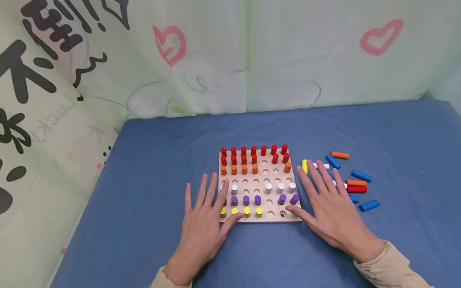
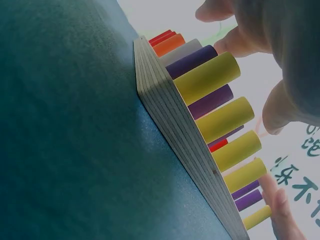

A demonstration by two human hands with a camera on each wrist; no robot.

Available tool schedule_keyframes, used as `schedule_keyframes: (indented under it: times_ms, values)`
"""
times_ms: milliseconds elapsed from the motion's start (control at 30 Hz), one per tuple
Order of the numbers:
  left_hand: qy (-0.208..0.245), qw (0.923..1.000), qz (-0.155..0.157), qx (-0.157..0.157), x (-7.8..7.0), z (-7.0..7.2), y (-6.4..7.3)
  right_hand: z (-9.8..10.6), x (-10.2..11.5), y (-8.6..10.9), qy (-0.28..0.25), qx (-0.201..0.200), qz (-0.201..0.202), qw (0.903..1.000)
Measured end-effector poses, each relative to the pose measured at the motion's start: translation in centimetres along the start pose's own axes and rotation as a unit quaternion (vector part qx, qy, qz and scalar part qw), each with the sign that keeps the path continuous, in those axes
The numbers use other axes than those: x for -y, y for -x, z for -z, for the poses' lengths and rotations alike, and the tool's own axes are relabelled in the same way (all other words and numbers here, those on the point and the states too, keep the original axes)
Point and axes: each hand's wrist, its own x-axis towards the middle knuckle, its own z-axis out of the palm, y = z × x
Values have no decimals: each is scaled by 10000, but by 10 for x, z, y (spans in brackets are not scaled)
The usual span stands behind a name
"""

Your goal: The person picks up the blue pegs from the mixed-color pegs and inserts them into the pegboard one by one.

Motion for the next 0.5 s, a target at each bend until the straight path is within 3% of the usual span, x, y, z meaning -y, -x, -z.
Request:
schedule_keyframes:
  times_ms: [267, 500]
  values:
    - [39, 9999, 55, 111, -1, 2, -1, 4, -1, 0, 26, 58, -34, 10000]
    - [364, 9990, 193, 153, 1, 4, -3, 8, -3, -2, -7, 57, 17, 10000]
